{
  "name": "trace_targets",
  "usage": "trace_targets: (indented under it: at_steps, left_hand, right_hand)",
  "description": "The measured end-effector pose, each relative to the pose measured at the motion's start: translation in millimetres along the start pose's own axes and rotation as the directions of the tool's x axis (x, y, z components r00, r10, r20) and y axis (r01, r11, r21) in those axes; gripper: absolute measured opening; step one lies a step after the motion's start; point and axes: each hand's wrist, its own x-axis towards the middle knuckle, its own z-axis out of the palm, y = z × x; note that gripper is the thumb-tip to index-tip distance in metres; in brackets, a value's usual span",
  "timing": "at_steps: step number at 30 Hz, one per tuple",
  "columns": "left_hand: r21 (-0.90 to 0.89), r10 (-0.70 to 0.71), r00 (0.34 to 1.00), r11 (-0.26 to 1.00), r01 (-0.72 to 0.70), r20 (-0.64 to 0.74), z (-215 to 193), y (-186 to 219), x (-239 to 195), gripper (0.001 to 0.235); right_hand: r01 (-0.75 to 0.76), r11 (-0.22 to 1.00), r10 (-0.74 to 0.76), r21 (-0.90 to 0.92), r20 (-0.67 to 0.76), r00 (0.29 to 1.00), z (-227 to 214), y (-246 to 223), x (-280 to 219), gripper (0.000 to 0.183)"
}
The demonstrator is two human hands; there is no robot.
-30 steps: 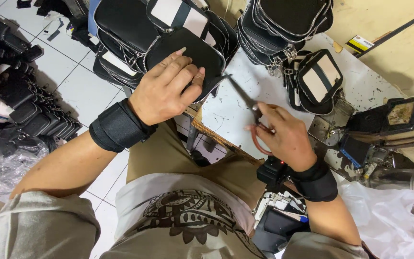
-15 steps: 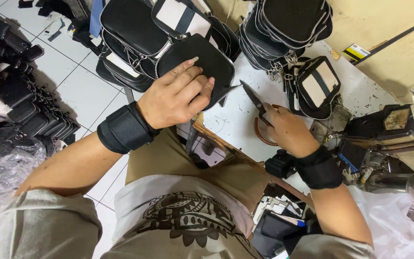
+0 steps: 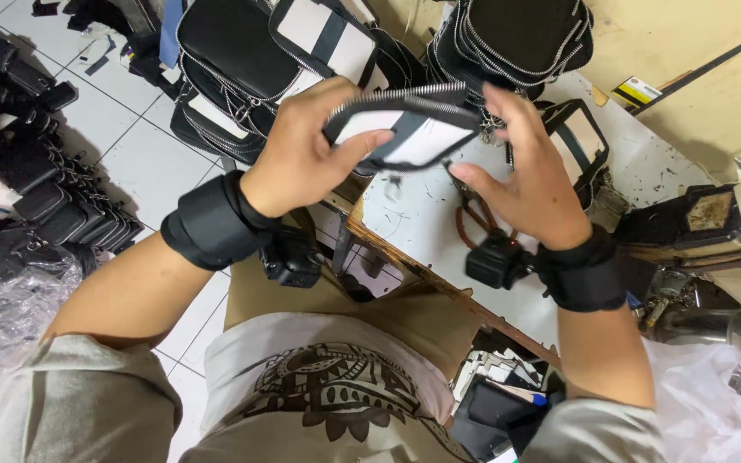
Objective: Finishing and inspecting small leather pouches by zipping them and trimming excess threads
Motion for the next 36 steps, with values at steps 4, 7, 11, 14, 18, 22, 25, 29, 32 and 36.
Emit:
trace_targets:
  at_steps: [4,7,11,14,18,22,25,29,32,36]
  left_hand:
    - [-0.098,-0.135,0.99,0.986,0.131,-0.032,-1.9,18.2,18.5,0.026]
    - [-0.121,-0.142,0.983,0.984,0.128,-0.118,-8.8,7.0,17.6,0.036]
    - [-0.523,-0.208,0.968,0.846,0.105,-0.141,-4.8,-14.5,-5.9,0.032]
    - [-0.588,-0.413,0.904,0.76,0.275,-0.111,24.9,-21.3,-15.4,0.039]
    - [-0.667,-0.654,0.731,0.635,0.39,-0.194,50.6,-68.4,-27.8,0.026]
    - [-0.625,-0.621,0.703,0.712,0.321,-0.347,34.8,-26.5,15.1,0.025]
    - [-0.411,-0.573,0.692,0.813,0.413,-0.439,15.9,-24.1,15.4,0.028]
    - [-0.346,-0.472,0.837,0.862,0.371,-0.277,5.2,-6.9,19.3,0.018]
    - [-0.344,-0.551,0.791,0.821,0.456,-0.266,5.7,9.2,26.3,0.023]
    - [-0.394,-0.573,0.809,0.78,0.487,-0.134,14.0,8.2,21.6,0.031]
  right_hand:
    - [0.121,0.973,-0.11,0.197,-0.067,0.992,17.7,-0.2,23.7,0.066]
    - [0.154,0.919,-0.102,0.363,-0.156,0.982,30.7,3.3,38.0,0.023]
    - [0.212,0.742,0.098,0.636,-0.416,0.904,56.3,-0.8,49.5,0.022]
    - [0.275,0.497,0.253,0.823,-0.44,0.861,81.1,10.7,57.1,0.025]
    - [0.245,0.349,0.3,0.905,-0.356,0.885,100.1,-3.8,62.1,0.026]
    - [0.213,0.342,0.336,0.915,-0.331,0.882,105.2,5.9,61.7,0.032]
    - [0.269,0.681,0.248,0.681,-0.56,0.791,99.6,44.5,62.6,0.044]
    - [0.246,0.909,0.034,0.336,-0.648,0.761,75.1,51.6,60.0,0.043]
    - [0.274,0.925,-0.058,0.262,-0.617,0.785,61.3,40.8,56.6,0.035]
    - [0.343,0.936,-0.248,0.075,-0.549,0.798,46.5,30.9,53.4,0.03]
